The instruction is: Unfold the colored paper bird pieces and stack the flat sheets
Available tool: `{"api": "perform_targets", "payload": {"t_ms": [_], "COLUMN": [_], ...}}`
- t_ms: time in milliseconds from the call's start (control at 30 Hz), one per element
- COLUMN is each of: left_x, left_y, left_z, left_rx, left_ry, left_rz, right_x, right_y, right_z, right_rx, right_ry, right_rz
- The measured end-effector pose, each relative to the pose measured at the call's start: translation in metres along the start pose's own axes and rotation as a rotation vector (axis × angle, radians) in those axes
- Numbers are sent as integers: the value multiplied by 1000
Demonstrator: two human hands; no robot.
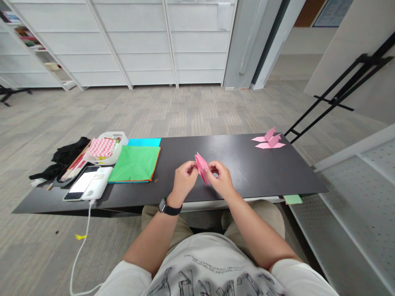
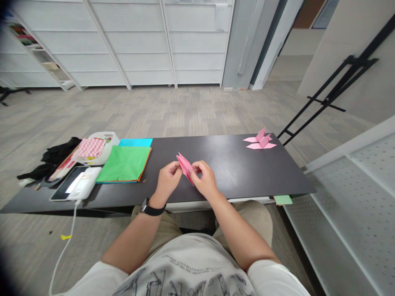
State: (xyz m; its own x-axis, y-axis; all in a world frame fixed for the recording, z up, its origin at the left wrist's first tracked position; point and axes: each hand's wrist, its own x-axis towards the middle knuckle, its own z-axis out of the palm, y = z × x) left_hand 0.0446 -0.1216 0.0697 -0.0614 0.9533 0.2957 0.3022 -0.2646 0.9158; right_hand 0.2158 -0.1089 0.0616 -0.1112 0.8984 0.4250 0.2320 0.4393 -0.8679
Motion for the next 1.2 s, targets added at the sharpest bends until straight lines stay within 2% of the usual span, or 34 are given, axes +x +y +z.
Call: {"api": "perform_targets", "payload": {"t_ms": [133, 300, 400, 533, 700, 767, 1000, 1200], "left_x": [-2, -3, -2, -1, -1, -2, -7, -6], "left_y": [-4, 0, 4, 6, 8, 9, 7, 15], "left_z": [2, -6, -15, -25, -30, -30, -29, -34], "left_rx": [-28, 22, 106, 87, 15, -12, 60, 84], "left_ry": [-28, -7, -83, -212, -373, -404, -335, -321], "left_rz": [-8, 42, 171, 332, 309, 291, 335, 363], "right_x": [1, 5, 8, 11, 11, 11, 12, 11], "right_y": [5, 3, 1, 1, 0, 0, 0, -3], "right_z": [0, -7, -17, -31, -39, -41, -46, -48], "right_rx": [33, -5, -58, -8, 21, 19, 12, -12], "right_ry": [39, -53, -65, -132, -210, -231, -245, -270], "right_rz": [41, -57, -119, -214, -221, -222, -258, -246]}}
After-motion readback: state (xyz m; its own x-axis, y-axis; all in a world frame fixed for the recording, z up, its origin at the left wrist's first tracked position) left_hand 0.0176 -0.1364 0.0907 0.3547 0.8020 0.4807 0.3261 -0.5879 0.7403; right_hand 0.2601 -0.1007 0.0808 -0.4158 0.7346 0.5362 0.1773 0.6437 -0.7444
